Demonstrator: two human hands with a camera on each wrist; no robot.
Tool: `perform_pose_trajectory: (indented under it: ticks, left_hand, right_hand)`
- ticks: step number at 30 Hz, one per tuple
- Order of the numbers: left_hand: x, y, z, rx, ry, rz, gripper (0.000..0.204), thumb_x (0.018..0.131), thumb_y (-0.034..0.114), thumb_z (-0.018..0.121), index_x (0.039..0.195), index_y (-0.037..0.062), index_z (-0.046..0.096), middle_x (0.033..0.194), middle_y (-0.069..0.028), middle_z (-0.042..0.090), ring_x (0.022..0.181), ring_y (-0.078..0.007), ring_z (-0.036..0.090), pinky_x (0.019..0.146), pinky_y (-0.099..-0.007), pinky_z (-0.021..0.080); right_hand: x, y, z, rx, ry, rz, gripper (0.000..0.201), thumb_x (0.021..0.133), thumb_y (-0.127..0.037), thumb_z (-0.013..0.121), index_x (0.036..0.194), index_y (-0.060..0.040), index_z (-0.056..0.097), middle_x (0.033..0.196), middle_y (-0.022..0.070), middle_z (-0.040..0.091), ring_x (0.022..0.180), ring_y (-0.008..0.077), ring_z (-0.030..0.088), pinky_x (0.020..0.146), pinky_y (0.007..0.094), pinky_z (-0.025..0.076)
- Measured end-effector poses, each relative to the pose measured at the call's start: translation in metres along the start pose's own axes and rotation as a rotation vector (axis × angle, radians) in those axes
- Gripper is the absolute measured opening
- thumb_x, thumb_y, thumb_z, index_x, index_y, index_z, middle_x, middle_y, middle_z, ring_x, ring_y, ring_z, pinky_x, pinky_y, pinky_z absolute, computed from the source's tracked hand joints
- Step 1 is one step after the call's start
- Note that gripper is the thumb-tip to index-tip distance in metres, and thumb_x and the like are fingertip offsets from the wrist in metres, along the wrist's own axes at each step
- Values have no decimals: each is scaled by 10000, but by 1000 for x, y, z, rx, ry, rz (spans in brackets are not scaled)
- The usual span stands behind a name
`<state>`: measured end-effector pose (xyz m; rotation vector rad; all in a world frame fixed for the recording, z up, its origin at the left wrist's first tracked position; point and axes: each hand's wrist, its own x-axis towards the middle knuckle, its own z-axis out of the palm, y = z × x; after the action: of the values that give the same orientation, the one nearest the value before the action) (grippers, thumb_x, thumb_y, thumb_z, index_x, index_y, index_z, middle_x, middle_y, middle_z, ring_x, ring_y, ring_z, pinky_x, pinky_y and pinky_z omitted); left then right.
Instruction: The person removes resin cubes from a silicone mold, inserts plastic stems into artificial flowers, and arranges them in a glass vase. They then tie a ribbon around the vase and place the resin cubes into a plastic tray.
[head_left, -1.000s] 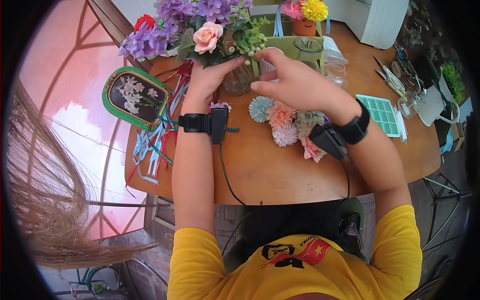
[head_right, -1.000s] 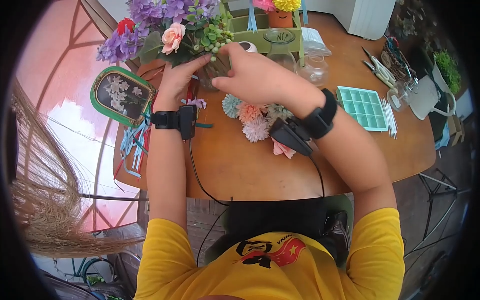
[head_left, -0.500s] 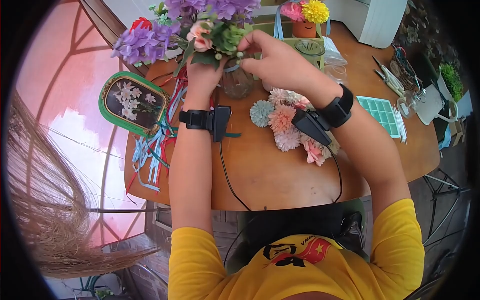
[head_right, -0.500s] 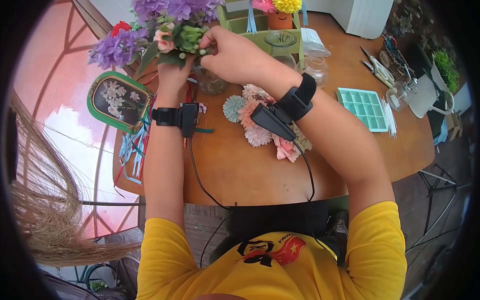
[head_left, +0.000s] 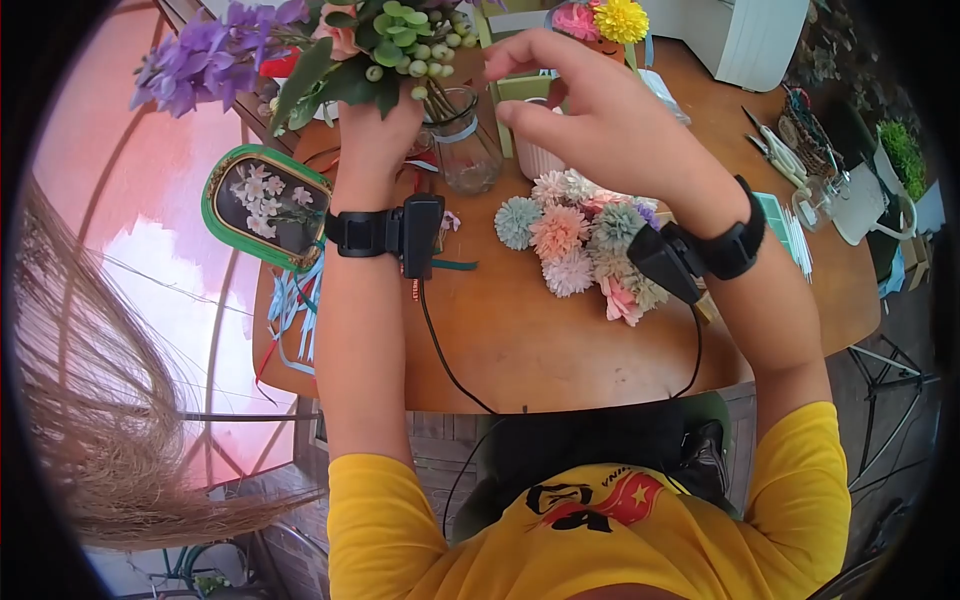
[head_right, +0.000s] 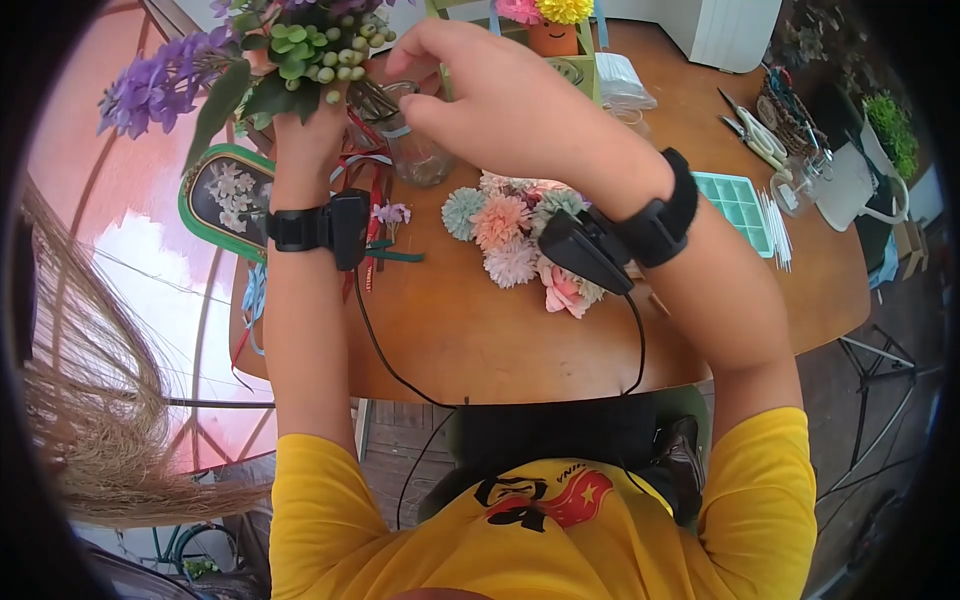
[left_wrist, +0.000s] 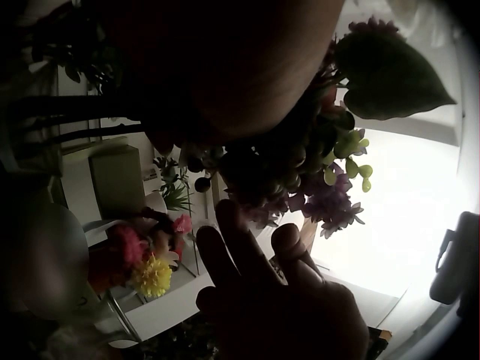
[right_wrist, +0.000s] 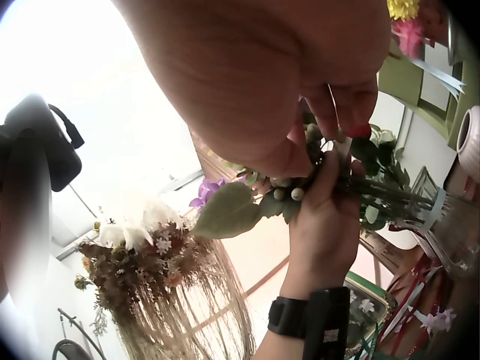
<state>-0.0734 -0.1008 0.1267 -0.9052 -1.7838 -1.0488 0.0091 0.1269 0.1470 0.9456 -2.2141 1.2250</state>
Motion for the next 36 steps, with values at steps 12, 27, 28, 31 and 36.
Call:
perform_pose_trajectory:
  ticks: [12, 27, 28, 31, 36]
  left_hand:
    - [35, 38, -62, 230, -231, 108, 425, 1022, -60, 500, 1429, 30, 588, 1317, -85, 641, 1181, -218, 630, 1025, -376, 511]
    - [-28, 173, 39, -266, -254, -326, 234, 1004, 49, 656, 1235, 44, 617, 1226, -54, 667, 1142, -193, 649, 1004, -380, 520]
    - [-32, 174, 43, -352, -227, -338, 238, 1000, 41, 661, 1233, 47, 615, 1227, -50, 663, 1150, -188, 642, 1015, -377, 512]
    - [-43, 177, 53, -801, -134, -422, 259, 992, 22, 665, 1242, 54, 606, 1237, -41, 651, 1170, -174, 625, 1025, -362, 498]
    - [-66, 180, 42, -1087, 14, -582, 317, 969, -17, 679, 1263, 70, 597, 1243, -30, 643, 1178, -135, 595, 1038, -323, 459]
  right_hand:
    - [-35, -26, -45, -129, 50, -107, 327, 953, -194, 701, 1241, -56, 629, 1243, 63, 685, 1062, 167, 639, 890, 318, 502]
    - [-85, -46, -48, -119, -87, 66, 421, 979, -240, 659, 1289, 6, 515, 1015, 221, 684, 960, 378, 677, 808, 458, 526]
    - [-90, -39, -44, -159, -29, 9, 410, 980, -248, 640, 1260, 20, 508, 947, 253, 682, 906, 430, 677, 756, 494, 523]
    - [-97, -35, -40, -185, -72, 71, 342, 1006, -208, 588, 1236, 30, 499, 880, 255, 680, 863, 456, 669, 731, 508, 525]
    - [-104, -50, -29, -251, -210, 232, 297, 1018, -185, 593, 1237, -8, 500, 867, 252, 669, 819, 448, 661, 709, 508, 515]
